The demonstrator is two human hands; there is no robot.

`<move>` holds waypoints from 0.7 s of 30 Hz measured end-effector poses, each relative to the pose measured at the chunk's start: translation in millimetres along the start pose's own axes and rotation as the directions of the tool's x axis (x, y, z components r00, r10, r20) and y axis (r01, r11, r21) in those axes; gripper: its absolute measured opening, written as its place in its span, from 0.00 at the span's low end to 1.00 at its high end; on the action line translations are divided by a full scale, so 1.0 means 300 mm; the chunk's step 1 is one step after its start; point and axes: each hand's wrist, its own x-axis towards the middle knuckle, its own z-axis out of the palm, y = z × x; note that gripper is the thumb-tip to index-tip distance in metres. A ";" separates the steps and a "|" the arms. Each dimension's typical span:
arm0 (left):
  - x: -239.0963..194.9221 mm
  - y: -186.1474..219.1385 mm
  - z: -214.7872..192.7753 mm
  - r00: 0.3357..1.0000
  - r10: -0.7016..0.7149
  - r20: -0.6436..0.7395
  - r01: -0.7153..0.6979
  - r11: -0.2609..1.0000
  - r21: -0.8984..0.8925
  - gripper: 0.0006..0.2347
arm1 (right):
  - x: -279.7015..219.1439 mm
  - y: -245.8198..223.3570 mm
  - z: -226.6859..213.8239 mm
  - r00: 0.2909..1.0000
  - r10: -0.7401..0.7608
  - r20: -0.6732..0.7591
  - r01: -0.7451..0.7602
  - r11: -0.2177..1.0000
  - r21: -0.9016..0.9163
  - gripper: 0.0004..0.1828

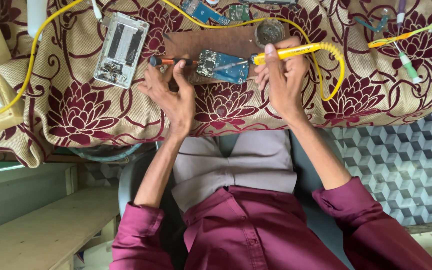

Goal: The person uses a soldering iron and a screwdriver to work on a blue circuit board placed on a wooden board. They repeatedly apply the soldering iron to various points on the board while holding it steady with the screwdriver.

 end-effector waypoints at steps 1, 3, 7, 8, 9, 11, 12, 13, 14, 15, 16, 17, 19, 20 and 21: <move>-0.004 0.000 -0.003 1.000 -0.008 -0.009 0.008 1.000 0.005 0.07 | -0.005 0.003 0.003 1.000 -0.020 -0.009 0.020 1.000 -0.022 0.12; -0.004 0.005 -0.003 0.999 -0.019 -0.028 0.020 1.000 0.008 0.10 | -0.006 0.003 0.006 0.997 -0.066 -0.028 0.064 0.995 -0.071 0.12; 0.003 0.021 -0.010 0.999 -0.048 -0.012 0.048 0.999 -0.013 0.09 | -0.001 -0.013 0.013 0.998 -0.057 -0.041 0.054 0.996 -0.077 0.12; 0.005 0.024 -0.014 0.999 -0.044 -0.008 0.043 0.999 -0.019 0.09 | 0.001 -0.018 0.015 0.997 -0.059 -0.042 0.056 0.995 -0.078 0.12; 0.007 0.028 -0.016 0.999 -0.039 -0.005 0.039 0.999 -0.026 0.09 | 0.004 -0.023 0.015 0.997 -0.062 -0.043 0.058 0.995 -0.080 0.12; 0.008 0.034 -0.014 1.000 -0.024 0.005 0.025 0.999 -0.025 0.08 | 0.014 -0.029 0.007 0.996 -0.080 -0.035 0.077 0.994 -0.076 0.12; 0.007 0.033 -0.020 1.000 -0.017 0.012 0.017 1.000 -0.019 0.08 | 0.015 -0.029 0.011 0.996 -0.086 -0.030 0.084 0.994 -0.068 0.12; 0.007 0.032 -0.026 1.000 -0.025 0.015 0.025 1.000 -0.008 0.08 | 0.019 -0.028 0.014 0.996 -0.086 -0.025 0.085 0.994 -0.067 0.12; 0.007 0.034 -0.023 0.999 -0.032 0.017 0.032 0.999 -0.003 0.08 | 0.028 -0.026 0.010 0.996 -0.090 -0.021 0.088 0.994 -0.072 0.12; 0.007 0.037 -0.020 0.999 -0.040 0.020 0.040 0.999 0.003 0.08 | 0.032 -0.025 0.006 0.996 -0.093 -0.017 0.092 0.993 -0.076 0.12; 0.006 0.040 -0.020 1.000 -0.018 0.007 0.018 1.000 0.012 0.09 | 0.034 -0.022 0.004 0.996 -0.085 -0.020 0.083 0.994 -0.076 0.12; 0.004 0.043 -0.020 1.000 0.004 -0.006 -0.003 1.000 0.021 0.09 | 0.036 -0.019 0.003 0.997 -0.077 -0.024 0.075 0.994 -0.076 0.12; -0.001 0.048 -0.022 0.999 0.046 -0.018 -0.045 0.998 0.049 0.08 | 0.035 -0.010 0.000 0.998 -0.053 -0.034 0.052 0.998 -0.046 0.12; -0.007 0.052 -0.022 0.998 0.064 -0.018 -0.063 0.996 0.065 0.08 | 0.035 -0.005 -0.006 0.999 -0.037 -0.038 0.036 0.999 -0.018 0.12; -0.011 0.056 -0.021 0.996 0.083 -0.018 -0.081 0.993 0.081 0.07 | 0.035 0.000 -0.010 0.999 -0.020 -0.041 0.021 1.000 0.010 0.12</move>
